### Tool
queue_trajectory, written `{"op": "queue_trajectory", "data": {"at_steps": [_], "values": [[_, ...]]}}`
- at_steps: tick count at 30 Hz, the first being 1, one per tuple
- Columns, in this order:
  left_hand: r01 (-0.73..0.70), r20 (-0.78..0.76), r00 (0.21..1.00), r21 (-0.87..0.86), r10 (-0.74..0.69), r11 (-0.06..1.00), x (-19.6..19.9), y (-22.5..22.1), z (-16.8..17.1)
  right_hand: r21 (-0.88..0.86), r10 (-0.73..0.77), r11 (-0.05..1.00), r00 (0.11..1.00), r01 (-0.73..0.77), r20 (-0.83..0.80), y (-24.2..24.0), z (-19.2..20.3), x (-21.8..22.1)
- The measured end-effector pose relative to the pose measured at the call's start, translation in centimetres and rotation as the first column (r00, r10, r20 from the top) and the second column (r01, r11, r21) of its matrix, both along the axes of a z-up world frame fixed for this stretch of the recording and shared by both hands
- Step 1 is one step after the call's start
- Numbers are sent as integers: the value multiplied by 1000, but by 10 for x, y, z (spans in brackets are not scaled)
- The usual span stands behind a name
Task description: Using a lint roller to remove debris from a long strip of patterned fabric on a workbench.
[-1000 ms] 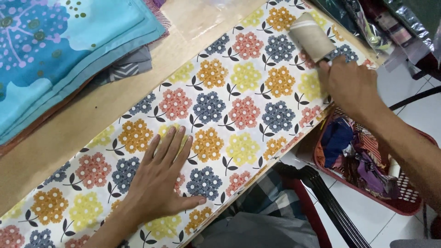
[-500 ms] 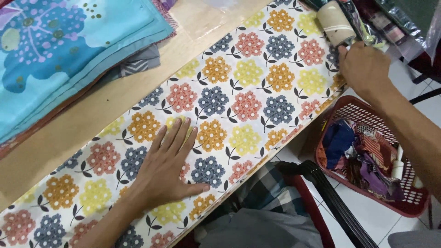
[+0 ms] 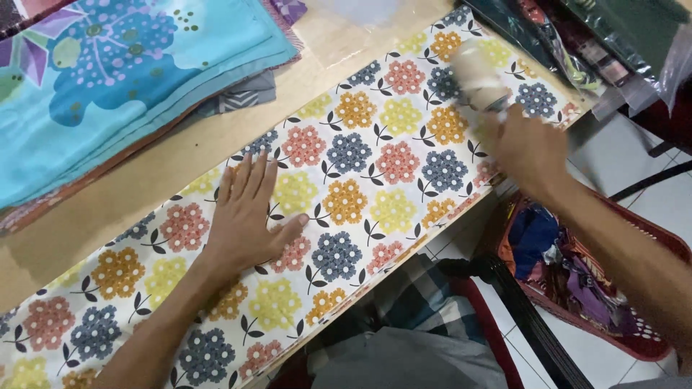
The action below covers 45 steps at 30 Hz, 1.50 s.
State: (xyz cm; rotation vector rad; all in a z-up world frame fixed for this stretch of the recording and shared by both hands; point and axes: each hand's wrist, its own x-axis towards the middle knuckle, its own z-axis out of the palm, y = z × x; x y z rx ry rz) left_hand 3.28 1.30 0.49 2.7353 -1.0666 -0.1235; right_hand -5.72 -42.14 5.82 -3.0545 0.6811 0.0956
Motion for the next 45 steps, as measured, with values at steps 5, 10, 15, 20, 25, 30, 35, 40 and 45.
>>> {"op": "queue_trajectory", "data": {"at_steps": [5, 10, 15, 20, 25, 30, 35, 40, 45], "values": [[8, 75, 997, 18, -9, 1000, -4, 0, 1, 146, 40, 989, 966, -3, -256, 85, 18, -6], [0, 87, 996, 23, -2, 1000, -2, 0, -1, 307, 250, 941, 905, -143, -343, 131, 14, -13], [-39, 87, 996, 13, 38, 999, 0, -1, 1, 187, 499, 862, 854, -471, -151, 132, -42, -14], [-51, 81, 996, 45, 47, 998, -1, 0, 4, 89, 481, 877, 860, -473, -172, 122, -42, -14], [-51, 95, 994, 38, 47, 998, 1, -1, 3, -76, 501, 857, 859, -509, -106, 106, -41, -2], [-64, 118, 992, 72, 55, 995, 2, -2, 1, -42, 322, 935, 896, -351, -306, 91, -35, 13], [-55, 127, 991, 76, 45, 996, 3, -3, 3, 55, 204, 979, 924, -196, -325, 68, -22, 35], [-54, 107, 993, 77, 45, 996, 4, -5, 6, 27, 173, 985, 958, -172, -230, 35, -22, 48], [-53, 80, 995, -2, 53, 999, 4, -7, 9, 59, 61, 997, 977, -50, -203, 6, -11, 67]]}}
